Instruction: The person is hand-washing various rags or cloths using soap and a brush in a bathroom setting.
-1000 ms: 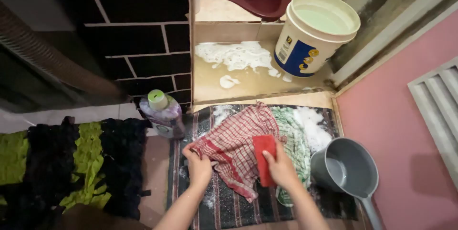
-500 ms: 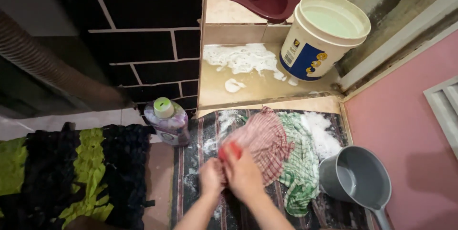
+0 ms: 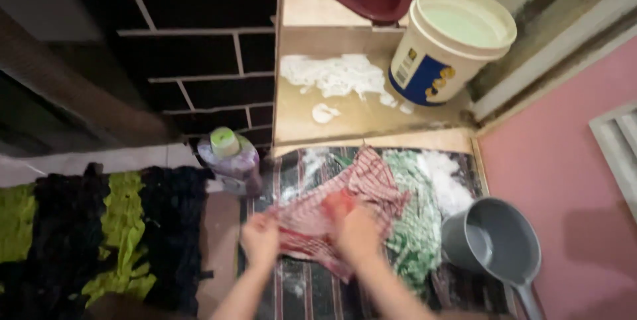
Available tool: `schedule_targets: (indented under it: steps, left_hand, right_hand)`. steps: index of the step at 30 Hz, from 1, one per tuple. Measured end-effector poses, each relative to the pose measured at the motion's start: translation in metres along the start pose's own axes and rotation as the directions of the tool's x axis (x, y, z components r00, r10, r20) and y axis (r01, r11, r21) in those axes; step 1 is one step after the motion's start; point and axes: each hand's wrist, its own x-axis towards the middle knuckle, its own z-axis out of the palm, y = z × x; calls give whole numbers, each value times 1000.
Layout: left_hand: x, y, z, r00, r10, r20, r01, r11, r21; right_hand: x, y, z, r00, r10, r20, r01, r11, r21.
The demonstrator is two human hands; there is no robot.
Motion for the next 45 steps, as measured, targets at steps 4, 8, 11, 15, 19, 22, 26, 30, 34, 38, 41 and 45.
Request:
schedule_targets:
  steps: [4,8,11,15,19,22,26,30,34,38,41,45]
  left_hand:
    - [4,3,-15,989,69,-134,-70,998,-1]
    - [-8,-11,15,993,105,61,-112,986,126]
    - [-6,-12,22,981,106,160,-112,993,30]
    - [9,-9,-7,993,118,-14,-119,976,-181]
    - [2,37,-16,914,383,137,-370,922,-112]
    - [-53,170,-31,906,203,371,-152,975,-163]
    - [-74,194,-8,893,130,431,-149,989,10]
    - [-83,237,-4,681,489,545,-413,871,-265]
    - [-91,312,-19,475,664,578,-524,741,-421]
    - [-83,354,-32,418,774,476,-348,620,-703]
    - [-72,357,-41,516,768,379,-297,575,-762]
    - [-35,253,-2,633,400,663,-343,913,-223]
  right_hand:
    - [42,55,-20,972,-147,-183,58,907,-418]
    - [8,15,-10,941,-232,-248,143,932,-332]
    - [-17,12,33,968,-212,-133,237,949,209]
    - [3,65,3,951,-301,-78,258,904,-342]
    - [-11,88,-66,975,-132,-178,94,973,-209]
    - [-35,142,-49,934,-284,-218,263,957,-120]
    - [-72,103,-68,999,35,41,-15,918,-397]
    - [-55,59,-103,861,-443,-248,468,883,47]
    - [-13,10,-154,776,-585,-235,623,653,431]
    - [43,46,-139,805,-584,-100,509,595,621]
    - [14,8,-169,785,-584,-208,541,481,689]
    - [26,13,-140,903,-386,-190,398,579,712]
